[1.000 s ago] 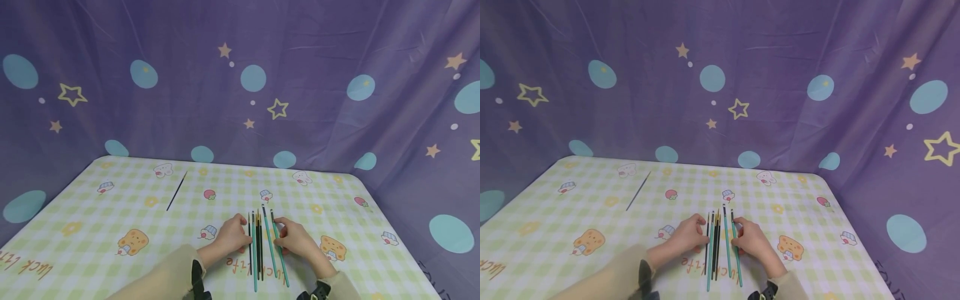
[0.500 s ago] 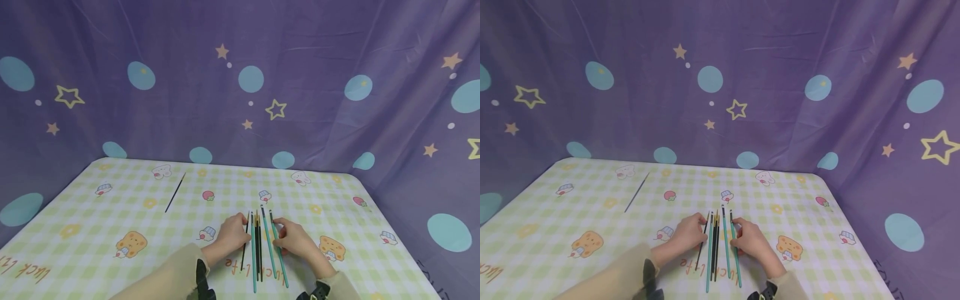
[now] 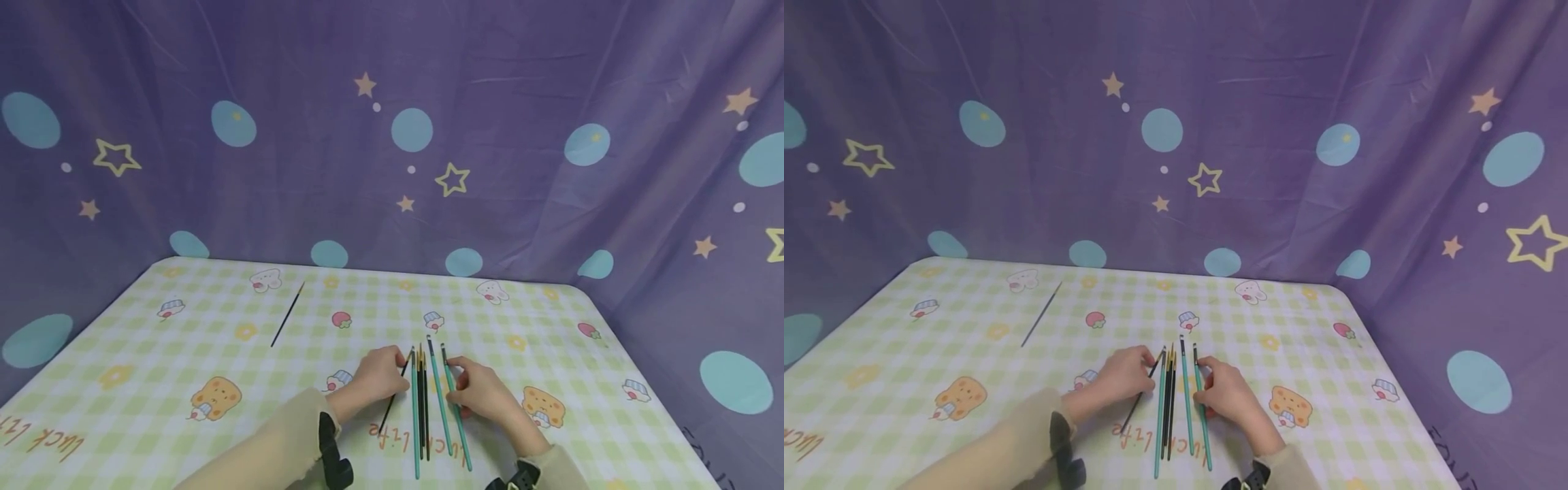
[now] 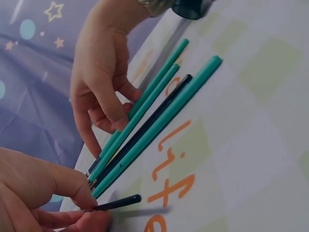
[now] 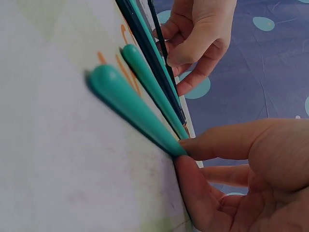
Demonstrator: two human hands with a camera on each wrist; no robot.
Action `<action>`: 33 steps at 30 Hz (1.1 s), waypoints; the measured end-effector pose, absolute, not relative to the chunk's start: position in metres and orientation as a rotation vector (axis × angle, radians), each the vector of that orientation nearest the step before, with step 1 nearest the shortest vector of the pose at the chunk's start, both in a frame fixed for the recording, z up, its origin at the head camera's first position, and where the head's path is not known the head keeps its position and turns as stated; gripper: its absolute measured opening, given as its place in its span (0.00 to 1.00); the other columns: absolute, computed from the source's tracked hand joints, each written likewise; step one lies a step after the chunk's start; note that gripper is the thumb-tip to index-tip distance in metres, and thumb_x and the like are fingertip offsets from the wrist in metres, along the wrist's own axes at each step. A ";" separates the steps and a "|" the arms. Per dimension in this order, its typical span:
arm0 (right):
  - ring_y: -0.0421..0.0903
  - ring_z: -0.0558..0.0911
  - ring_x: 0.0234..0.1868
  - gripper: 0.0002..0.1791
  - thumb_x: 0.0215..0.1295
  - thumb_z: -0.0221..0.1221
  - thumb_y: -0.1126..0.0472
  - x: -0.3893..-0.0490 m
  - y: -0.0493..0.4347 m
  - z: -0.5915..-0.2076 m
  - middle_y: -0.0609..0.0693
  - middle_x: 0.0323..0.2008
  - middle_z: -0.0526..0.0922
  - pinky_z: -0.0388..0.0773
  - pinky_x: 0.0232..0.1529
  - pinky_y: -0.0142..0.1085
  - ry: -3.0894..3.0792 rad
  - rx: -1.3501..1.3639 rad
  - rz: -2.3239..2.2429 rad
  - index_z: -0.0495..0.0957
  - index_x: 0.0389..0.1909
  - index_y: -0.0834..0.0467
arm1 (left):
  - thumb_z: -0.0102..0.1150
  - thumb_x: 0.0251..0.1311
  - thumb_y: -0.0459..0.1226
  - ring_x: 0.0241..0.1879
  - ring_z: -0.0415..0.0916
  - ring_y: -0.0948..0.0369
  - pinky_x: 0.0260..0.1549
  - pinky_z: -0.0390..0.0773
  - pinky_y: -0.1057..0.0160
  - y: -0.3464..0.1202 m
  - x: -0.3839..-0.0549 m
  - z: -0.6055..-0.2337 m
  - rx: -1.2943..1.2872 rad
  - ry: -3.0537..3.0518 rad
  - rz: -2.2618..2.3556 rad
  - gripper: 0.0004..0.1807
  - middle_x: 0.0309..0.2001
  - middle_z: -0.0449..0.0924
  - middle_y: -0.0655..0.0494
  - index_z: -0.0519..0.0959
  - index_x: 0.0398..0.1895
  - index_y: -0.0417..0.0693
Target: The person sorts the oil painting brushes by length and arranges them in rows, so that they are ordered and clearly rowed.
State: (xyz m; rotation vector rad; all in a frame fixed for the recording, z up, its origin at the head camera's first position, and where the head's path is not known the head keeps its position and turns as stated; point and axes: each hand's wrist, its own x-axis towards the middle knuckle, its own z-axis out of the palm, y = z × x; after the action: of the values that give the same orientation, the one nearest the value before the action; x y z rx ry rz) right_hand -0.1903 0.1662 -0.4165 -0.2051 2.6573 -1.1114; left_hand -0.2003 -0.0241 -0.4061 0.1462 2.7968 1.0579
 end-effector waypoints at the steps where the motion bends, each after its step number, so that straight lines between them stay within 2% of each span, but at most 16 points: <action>1: 0.42 0.75 0.18 0.33 0.51 0.62 0.66 -0.190 0.166 -0.416 0.51 0.26 0.72 0.74 0.19 0.34 2.657 -0.206 -1.111 0.64 0.61 0.61 | 0.65 0.40 0.31 0.19 0.70 0.61 0.14 0.71 0.67 -0.024 -0.201 -0.406 0.112 2.778 1.086 0.15 0.28 0.74 0.51 0.74 0.34 0.40; 7: 0.42 0.75 0.17 0.33 0.50 0.62 0.66 -0.191 0.167 -0.417 0.51 0.25 0.72 0.74 0.19 0.34 2.663 -0.214 -1.108 0.64 0.61 0.61 | 0.65 0.40 0.31 0.16 0.70 0.62 0.14 0.71 0.67 -0.025 -0.204 -0.412 -0.038 2.734 1.199 0.15 0.32 0.76 0.51 0.76 0.36 0.41; 14: 0.42 0.75 0.17 0.34 0.50 0.62 0.65 -0.191 0.167 -0.418 0.50 0.26 0.72 0.74 0.19 0.34 2.666 -0.208 -1.099 0.64 0.61 0.61 | 0.60 0.43 0.30 0.15 0.69 0.64 0.12 0.70 0.69 -0.037 -0.211 -0.420 -0.072 2.576 1.428 0.15 0.25 0.76 0.54 0.77 0.38 0.40; 21: 0.41 0.74 0.17 0.34 0.50 0.62 0.65 -0.190 0.167 -0.417 0.50 0.25 0.72 0.74 0.19 0.33 2.674 -0.208 -1.096 0.64 0.61 0.61 | 0.56 0.46 0.28 0.15 0.68 0.64 0.12 0.72 0.69 -0.059 -0.223 -0.420 -0.021 2.450 1.615 0.16 0.23 0.72 0.55 0.75 0.43 0.36; 28: 0.41 0.75 0.17 0.34 0.50 0.62 0.65 -0.191 0.167 -0.418 0.50 0.25 0.72 0.74 0.19 0.33 2.669 -0.200 -1.096 0.64 0.60 0.61 | 0.55 0.47 0.27 0.17 0.71 0.62 0.16 0.76 0.65 -0.075 -0.234 -0.423 -0.054 2.434 1.683 0.18 0.31 0.75 0.50 0.74 0.45 0.36; 33: 0.42 0.75 0.17 0.34 0.50 0.62 0.65 -0.190 0.166 -0.417 0.50 0.25 0.72 0.74 0.18 0.34 2.668 -0.208 -1.105 0.64 0.61 0.61 | 0.55 0.47 0.26 0.18 0.72 0.62 0.18 0.76 0.65 -0.088 -0.243 -0.421 -0.060 2.491 1.704 0.19 0.32 0.76 0.48 0.74 0.46 0.36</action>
State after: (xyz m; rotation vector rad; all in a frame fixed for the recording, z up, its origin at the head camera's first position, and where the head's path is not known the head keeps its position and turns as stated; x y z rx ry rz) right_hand -0.1899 0.1664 -0.4169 -0.2078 2.6682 -1.1050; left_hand -0.2427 -0.0884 -0.4211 -0.0599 2.4911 1.7044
